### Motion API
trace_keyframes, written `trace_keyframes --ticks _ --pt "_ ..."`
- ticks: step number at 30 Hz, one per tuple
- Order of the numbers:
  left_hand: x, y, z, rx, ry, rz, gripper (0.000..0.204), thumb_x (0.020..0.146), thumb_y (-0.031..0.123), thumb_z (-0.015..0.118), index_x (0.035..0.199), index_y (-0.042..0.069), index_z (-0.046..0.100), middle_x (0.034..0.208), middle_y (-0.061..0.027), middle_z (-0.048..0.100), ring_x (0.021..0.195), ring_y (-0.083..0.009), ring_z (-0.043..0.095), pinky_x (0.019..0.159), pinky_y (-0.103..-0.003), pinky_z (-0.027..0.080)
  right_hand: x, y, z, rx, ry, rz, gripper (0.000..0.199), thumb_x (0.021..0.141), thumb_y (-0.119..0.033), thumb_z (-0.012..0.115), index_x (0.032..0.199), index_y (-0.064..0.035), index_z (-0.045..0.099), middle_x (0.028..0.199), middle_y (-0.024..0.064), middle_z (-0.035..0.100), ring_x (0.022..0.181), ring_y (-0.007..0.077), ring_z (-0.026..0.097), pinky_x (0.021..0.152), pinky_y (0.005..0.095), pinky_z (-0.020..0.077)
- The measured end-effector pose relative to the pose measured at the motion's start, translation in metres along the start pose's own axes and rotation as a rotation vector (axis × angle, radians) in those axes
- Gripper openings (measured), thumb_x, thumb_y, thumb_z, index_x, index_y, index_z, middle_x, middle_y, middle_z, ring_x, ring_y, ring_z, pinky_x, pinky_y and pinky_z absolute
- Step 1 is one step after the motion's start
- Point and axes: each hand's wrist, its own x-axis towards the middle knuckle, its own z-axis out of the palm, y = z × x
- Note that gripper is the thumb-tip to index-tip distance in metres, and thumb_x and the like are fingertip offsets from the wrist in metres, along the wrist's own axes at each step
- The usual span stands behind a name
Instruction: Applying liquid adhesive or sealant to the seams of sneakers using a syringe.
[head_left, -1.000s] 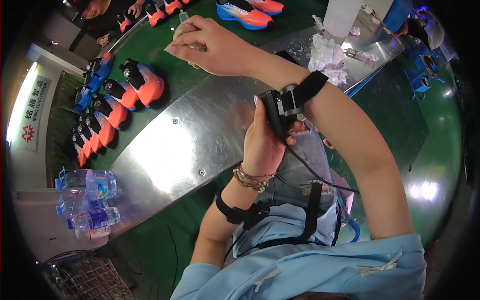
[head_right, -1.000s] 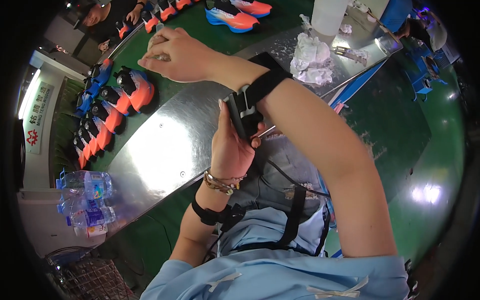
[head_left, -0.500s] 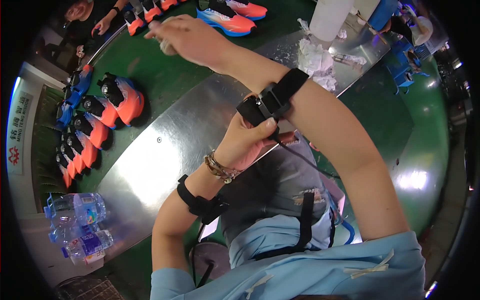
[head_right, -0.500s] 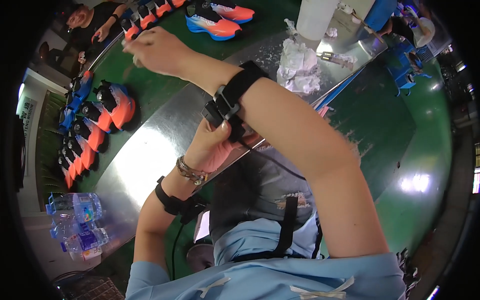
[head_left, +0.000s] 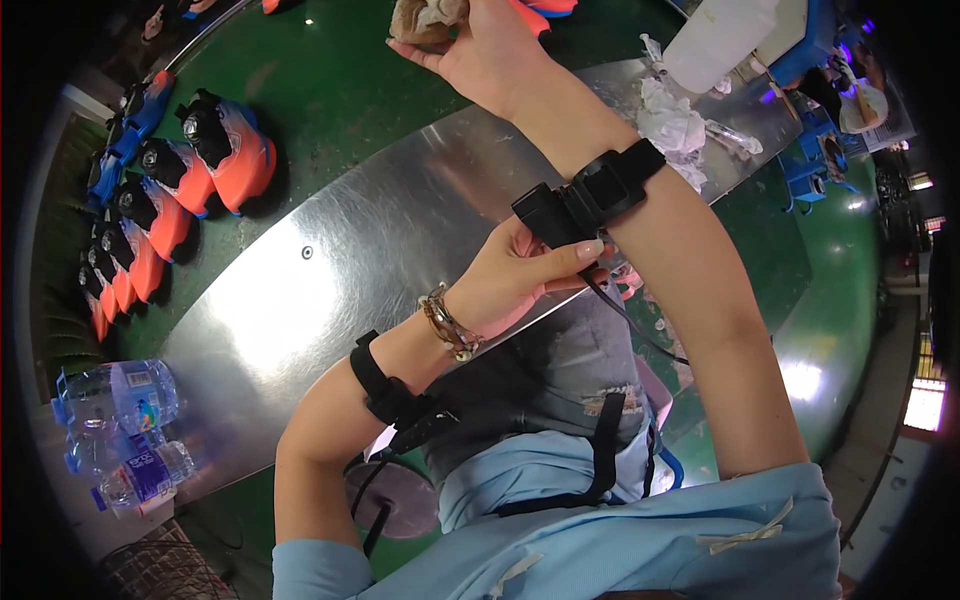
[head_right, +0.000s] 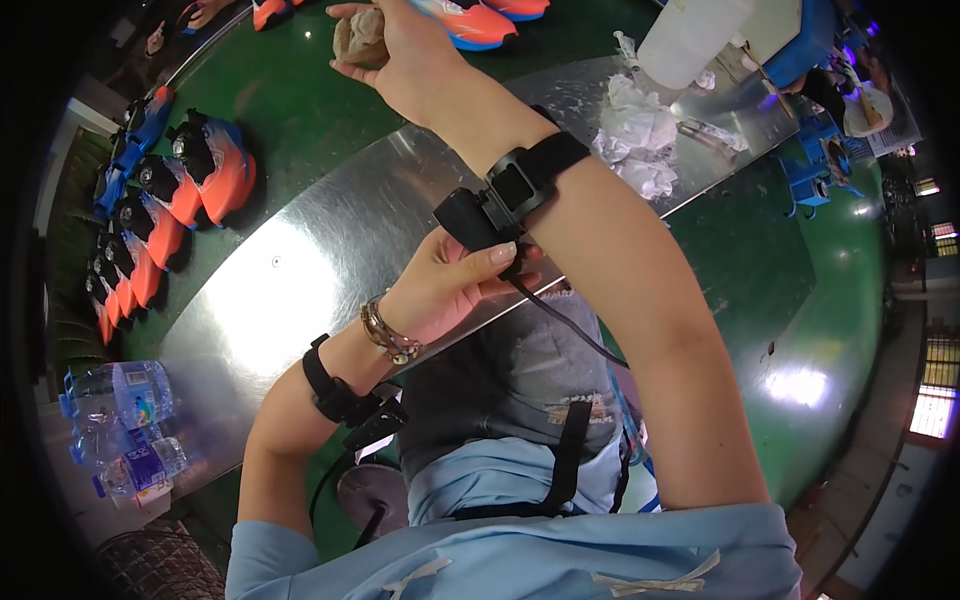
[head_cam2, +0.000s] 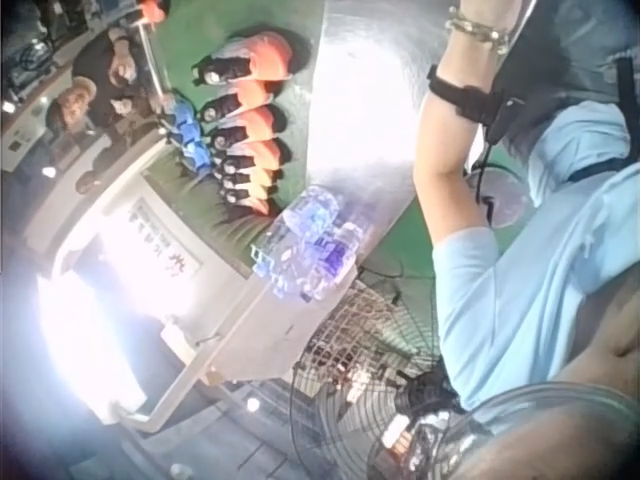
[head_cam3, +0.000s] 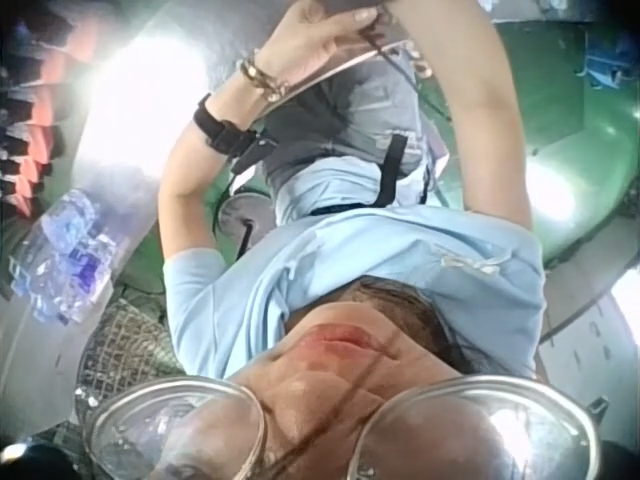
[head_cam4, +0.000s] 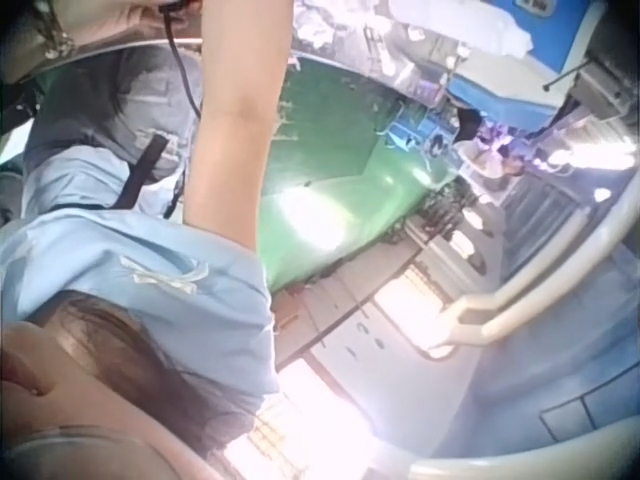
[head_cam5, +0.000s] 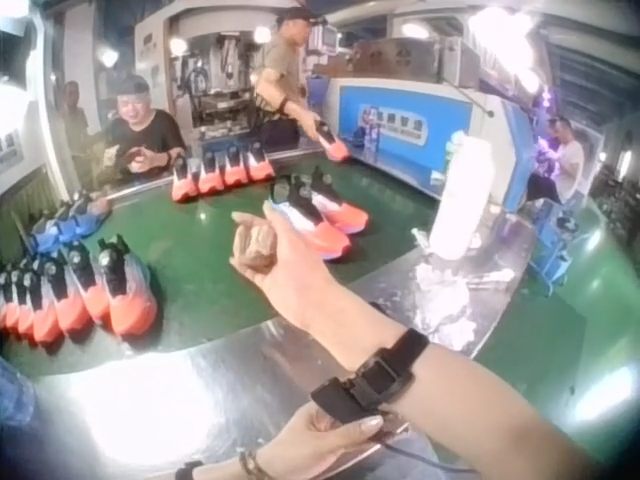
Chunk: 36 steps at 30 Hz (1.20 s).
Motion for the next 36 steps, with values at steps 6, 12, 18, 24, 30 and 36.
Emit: trace_keyframes --ticks 6,12,18,24,30,36 --pt "0.003 0.003 -0.005 0.11 0.115 0.042 0.031 0.087 0.013 0.057 0.115 0.004 0.049 0.106 -0.0062 0.059 0.092 -0.0174 0.06 0.079 -0.031 0.051 0.005 0.001 0.009 -0.009 -0.029 -0.007 0.034 0.094 -0.033 0.038 0.105 -0.0035 0.051 0.078 0.0001 0.05 0.076 0.0123 0.05 0.081 0.0298 0.0379" --pt "-0.012 0.02 0.008 -0.004 0.081 0.131 0.028 0.088 0.018 0.055 0.109 0.0 0.053 0.096 -0.0075 0.061 0.086 -0.0177 0.061 0.076 -0.033 0.051 0.007 0.013 0.03 -0.087 -0.171 -0.111 0.04 0.091 -0.037 0.042 0.105 -0.0021 0.057 0.079 0.0003 0.053 0.078 0.0113 0.05 0.084 0.031 0.039" --pt "-0.008 -0.002 0.0 0.048 0.131 -0.011 0.024 0.09 0.024 0.052 0.105 0.005 0.055 0.097 -0.0014 0.061 0.09 -0.0107 0.058 0.078 -0.026 0.047 0.0 0.023 0.009 -0.138 -0.143 0.032 0.043 0.092 -0.04 0.042 0.111 -0.0045 0.056 0.097 0.0031 0.053 0.095 0.0122 0.05 0.088 0.0312 0.0397" --pt "-0.006 -0.011 -0.006 0.053 0.038 -0.005 0.045 0.088 0.017 0.054 0.128 0.007 0.036 0.126 -0.0034 0.045 0.116 -0.0136 0.044 0.099 -0.034 0.038 -0.009 0.012 0.011 -0.169 -0.13 0.038 0.039 0.092 -0.039 0.042 0.11 -0.0066 0.056 0.103 0.0034 0.051 0.096 0.0133 0.049 0.089 0.0304 0.0396" --pt "0.001 -0.003 -0.006 0.098 0.006 -0.045 0.048 0.086 0.01 0.056 0.128 0.006 0.034 0.124 -0.0072 0.046 0.117 -0.017 0.044 0.098 -0.033 0.038 -0.051 -0.045 -0.009 -0.231 -0.173 -0.169 0.041 0.094 -0.038 0.038 0.112 -0.0045 0.052 0.109 0.0078 0.052 0.103 0.0196 0.049 0.09 0.0341 0.0403" --pt "0.004 -0.006 -0.026 0.008 0.056 -0.029 0.039 0.088 0.007 0.051 0.124 0.005 0.037 0.124 -0.0087 0.047 0.116 -0.0182 0.047 0.096 -0.032 0.04 -0.114 -0.102 -0.079 -0.287 -0.034 -0.368 0.044 0.094 -0.038 0.034 0.114 -0.0027 0.049 0.112 0.0093 0.051 0.101 0.0235 0.052 0.088 0.0356 0.0416"
